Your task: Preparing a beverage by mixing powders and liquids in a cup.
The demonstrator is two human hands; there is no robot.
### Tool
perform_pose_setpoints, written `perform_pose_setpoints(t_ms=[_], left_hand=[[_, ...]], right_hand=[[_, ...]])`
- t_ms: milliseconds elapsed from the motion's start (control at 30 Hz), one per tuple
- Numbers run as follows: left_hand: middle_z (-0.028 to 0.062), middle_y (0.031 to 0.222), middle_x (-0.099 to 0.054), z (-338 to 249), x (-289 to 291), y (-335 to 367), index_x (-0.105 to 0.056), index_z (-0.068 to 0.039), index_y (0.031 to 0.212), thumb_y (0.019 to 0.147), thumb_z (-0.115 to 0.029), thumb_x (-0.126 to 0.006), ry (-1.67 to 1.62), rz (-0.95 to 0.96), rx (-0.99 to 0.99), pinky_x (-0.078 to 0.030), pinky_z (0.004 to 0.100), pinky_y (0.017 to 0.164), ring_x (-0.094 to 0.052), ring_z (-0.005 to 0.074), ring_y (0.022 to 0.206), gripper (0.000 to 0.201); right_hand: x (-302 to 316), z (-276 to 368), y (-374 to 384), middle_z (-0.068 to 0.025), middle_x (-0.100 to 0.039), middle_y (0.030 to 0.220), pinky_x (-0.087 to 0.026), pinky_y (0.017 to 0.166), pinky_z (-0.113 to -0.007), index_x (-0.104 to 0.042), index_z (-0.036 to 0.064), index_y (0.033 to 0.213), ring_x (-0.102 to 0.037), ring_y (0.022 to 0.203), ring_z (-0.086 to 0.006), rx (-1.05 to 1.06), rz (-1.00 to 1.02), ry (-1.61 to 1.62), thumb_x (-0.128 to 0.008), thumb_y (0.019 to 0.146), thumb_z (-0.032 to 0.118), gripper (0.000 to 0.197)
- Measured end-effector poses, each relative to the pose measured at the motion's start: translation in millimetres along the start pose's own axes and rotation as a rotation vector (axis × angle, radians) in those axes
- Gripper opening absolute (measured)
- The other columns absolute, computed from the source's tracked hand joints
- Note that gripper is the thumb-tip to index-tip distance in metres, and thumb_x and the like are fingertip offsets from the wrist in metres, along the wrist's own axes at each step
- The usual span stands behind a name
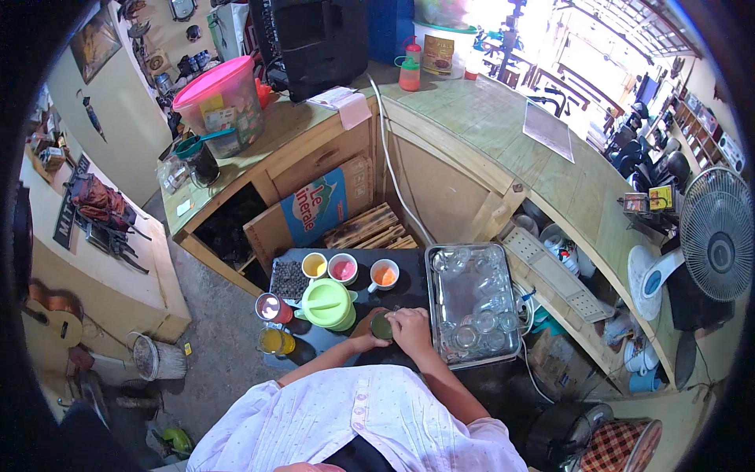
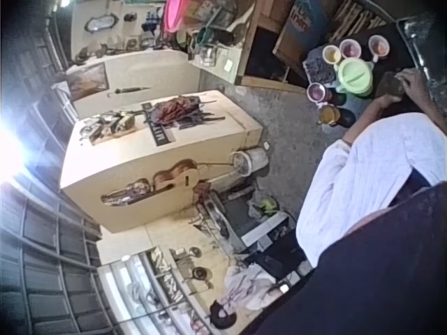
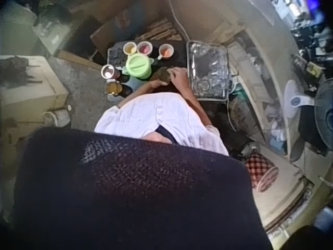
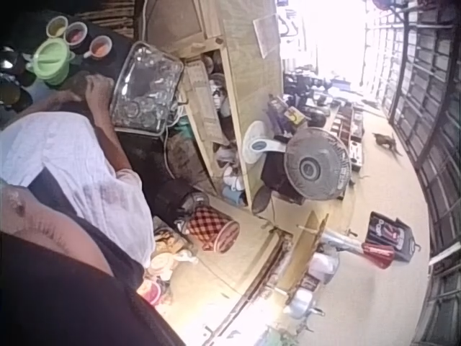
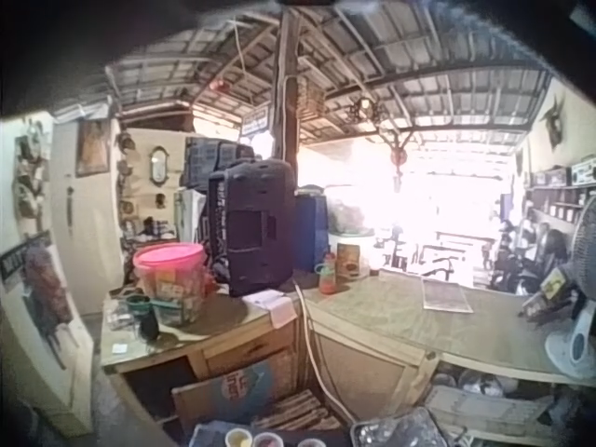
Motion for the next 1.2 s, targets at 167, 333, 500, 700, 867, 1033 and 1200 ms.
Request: perform_pose_setpoints(t_ms=[167, 333, 500, 700, 867, 1033, 1200], left_hand=[[0.0089, 0.122, -0.057, -5, 1, -2, -0.041, -0.009, 0.134, 0.054, -0.015, -0.087, -0.012, 0.005, -0.025, -0.043, 0.0354, 0.101, -0.056, 0.0241, 0.115, 0.093], [0.0085, 0.121, -0.058, -8, 0, 0, -0.041, -0.008, 0.134, 0.053, -0.016, -0.087, 0.009, 0.010, -0.037, -0.044, 0.0349, 0.100, -0.056, 0.0230, 0.115, 0.093], [0.0085, 0.122, -0.057, -10, 1, -2, -0.041, -0.008, 0.133, 0.054, -0.016, -0.087, 0.001, -0.004, -0.052, -0.044, 0.0353, 0.101, -0.056, 0.0228, 0.115, 0.092], [0.0087, 0.124, -0.057, -1, 1, -2, -0.041, -0.008, 0.134, 0.054, -0.016, -0.087, -0.001, -0.012, -0.034, -0.043, 0.0354, 0.102, -0.055, 0.0229, 0.117, 0.093], [0.0096, 0.128, -0.055, 7, 0, 0, -0.037, -0.009, 0.138, 0.056, -0.020, -0.089, 0.046, 0.016, -0.021, -0.042, 0.0358, 0.104, -0.053, 0.0218, 0.121, 0.098], [0.0096, 0.129, -0.055, 2, -2, -1, -0.037, -0.008, 0.138, 0.056, -0.019, -0.088, 0.030, 0.051, -0.002, -0.042, 0.0355, 0.104, -0.053, 0.0226, 0.121, 0.097], [0.0101, 0.127, -0.056, 8, 0, 0, -0.036, -0.008, 0.139, 0.055, -0.019, -0.088, 0.049, 0.041, -0.016, -0.041, 0.0352, 0.104, -0.053, 0.0221, 0.121, 0.099]], right_hand=[[-10, -2, 0, -0.0137, -0.070, 0.082, -0.051, 0.069, -0.041, -0.076, 0.0072, 0.085, -0.067, 0.074, -0.0317, -0.062, 0.057, 0.066, -0.069, 0.080, 0.014, 0.011], [-32, -18, -12, -0.0116, -0.070, 0.081, -0.048, 0.074, -0.041, -0.075, 0.0087, 0.085, -0.067, 0.078, -0.0300, -0.148, 0.182, 0.062, -0.068, 0.080, 0.012, 0.010], [-25, -17, -13, -0.0100, -0.071, 0.082, -0.044, 0.078, -0.043, -0.074, 0.0083, 0.084, -0.066, 0.080, -0.0281, -0.161, 0.109, 0.022, -0.066, 0.081, 0.014, 0.011], [-6, -7, -9, -0.0113, -0.070, 0.082, -0.045, 0.076, -0.044, -0.075, 0.0079, 0.084, -0.066, 0.078, -0.0284, -0.125, -0.022, -0.015, -0.066, 0.082, 0.015, 0.012], [-15, -13, -9, -0.0116, -0.070, 0.082, -0.045, 0.073, -0.043, -0.075, 0.0077, 0.085, -0.066, 0.077, -0.0288, -0.161, 0.011, 0.151, -0.066, 0.082, 0.014, 0.011], [-20, -2, -12, -0.0105, -0.070, 0.082, -0.043, 0.071, -0.042, -0.074, 0.0080, 0.085, -0.065, 0.076, -0.0289, -0.110, 0.076, 0.043, -0.066, 0.082, 0.014, 0.011], [-12, -1, -12, -0.0095, -0.070, 0.081, -0.042, 0.071, -0.041, -0.075, 0.0085, 0.086, -0.064, 0.076, -0.0282, -0.107, 0.016, -0.015, -0.066, 0.083, 0.013, 0.010]])
Point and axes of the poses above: each hand's wrist, its own y-axis towards the middle knuckle, its own x-axis out of the back of the hand, z = x × y, the point moved 10 cm from there along y, towards the middle knuckle
